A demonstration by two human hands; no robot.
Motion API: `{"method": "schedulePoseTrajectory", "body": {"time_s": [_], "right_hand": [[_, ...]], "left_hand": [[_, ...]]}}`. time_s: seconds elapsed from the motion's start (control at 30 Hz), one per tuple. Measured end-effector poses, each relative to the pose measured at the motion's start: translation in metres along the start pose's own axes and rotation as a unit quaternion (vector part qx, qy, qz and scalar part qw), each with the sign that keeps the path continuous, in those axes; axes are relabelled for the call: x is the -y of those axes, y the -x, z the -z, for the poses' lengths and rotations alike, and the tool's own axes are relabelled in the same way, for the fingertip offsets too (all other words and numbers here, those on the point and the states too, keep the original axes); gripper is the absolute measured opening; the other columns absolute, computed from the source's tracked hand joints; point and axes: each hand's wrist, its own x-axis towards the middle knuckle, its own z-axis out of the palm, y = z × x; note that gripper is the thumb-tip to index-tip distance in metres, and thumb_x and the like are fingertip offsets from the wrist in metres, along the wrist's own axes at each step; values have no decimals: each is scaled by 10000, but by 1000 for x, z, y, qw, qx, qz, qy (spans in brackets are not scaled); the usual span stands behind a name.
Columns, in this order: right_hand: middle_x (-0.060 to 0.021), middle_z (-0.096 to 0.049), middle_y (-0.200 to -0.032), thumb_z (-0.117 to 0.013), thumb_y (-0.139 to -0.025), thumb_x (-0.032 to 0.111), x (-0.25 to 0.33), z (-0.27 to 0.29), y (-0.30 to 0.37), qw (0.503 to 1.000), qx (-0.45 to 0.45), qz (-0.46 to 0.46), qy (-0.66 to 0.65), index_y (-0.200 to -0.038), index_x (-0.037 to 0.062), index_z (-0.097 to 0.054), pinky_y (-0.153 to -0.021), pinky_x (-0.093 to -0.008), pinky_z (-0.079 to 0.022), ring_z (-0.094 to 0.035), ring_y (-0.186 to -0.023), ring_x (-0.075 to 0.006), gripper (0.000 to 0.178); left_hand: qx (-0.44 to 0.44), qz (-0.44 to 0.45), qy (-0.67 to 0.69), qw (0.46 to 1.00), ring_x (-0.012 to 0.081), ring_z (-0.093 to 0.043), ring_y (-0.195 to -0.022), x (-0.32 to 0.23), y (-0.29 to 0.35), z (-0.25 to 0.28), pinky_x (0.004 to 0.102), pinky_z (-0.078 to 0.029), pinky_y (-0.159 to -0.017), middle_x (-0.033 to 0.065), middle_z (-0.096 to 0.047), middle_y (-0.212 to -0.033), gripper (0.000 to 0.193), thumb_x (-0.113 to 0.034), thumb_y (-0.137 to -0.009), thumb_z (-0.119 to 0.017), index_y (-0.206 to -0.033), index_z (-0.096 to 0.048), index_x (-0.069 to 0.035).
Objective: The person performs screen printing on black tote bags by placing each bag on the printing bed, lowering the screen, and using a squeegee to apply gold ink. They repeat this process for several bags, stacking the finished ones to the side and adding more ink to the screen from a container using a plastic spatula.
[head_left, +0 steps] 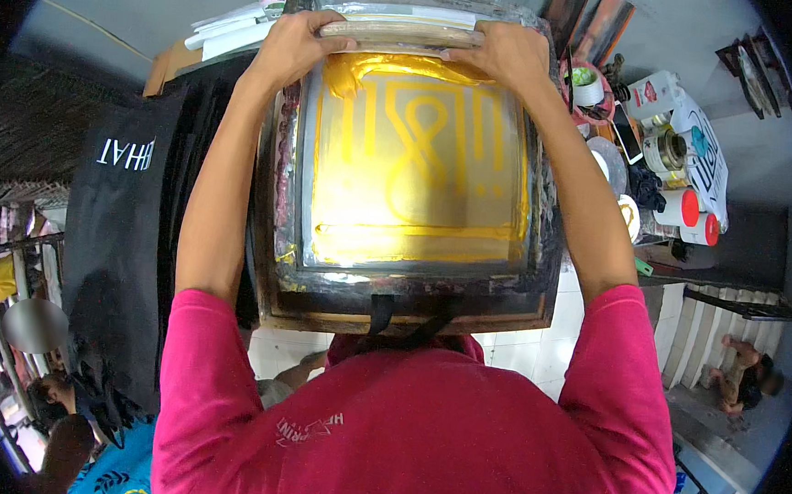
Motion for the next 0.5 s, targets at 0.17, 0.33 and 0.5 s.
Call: {"method": "schedulePoseTrajectory", "body": {"time_s": [0.17, 0.33, 0.5], "right_hand": [[-136, -745, -811, -662, -682, 823, 1, 1, 20, 999, 5, -3, 36, -1026, 142, -780, -680, -452, -582, -732, -752, -335, 772], [-123, -734, -779, -683, -658, 817, 9, -4, 57, 999, -31, 15, 38, -907, 119, -767, -631, -432, -573, -725, -722, -317, 746], [-110, -727, -787, -720, -662, 774, 16, -5, 93, 998, -54, 21, 26, -833, 106, -743, -606, -427, -560, -720, -728, -301, 689]], "left_hand": [[-7, 3, 9, 1000, 361, -710, -867, -13, 25, -2, 413, -542, -822, 201, -735, -975, 442, -367, -835, -774, -1112, -735, -24], [-58, -25, 4, 998, 349, -709, -854, -18, 66, -9, 408, -548, -815, 188, -736, -977, 388, -331, -837, -778, -1085, -744, -34], [-44, -18, 6, 999, 324, -713, -902, -37, 97, -7, 383, -546, -820, 176, -732, -1010, 372, -300, -815, -807, -1078, -750, -44]]}}
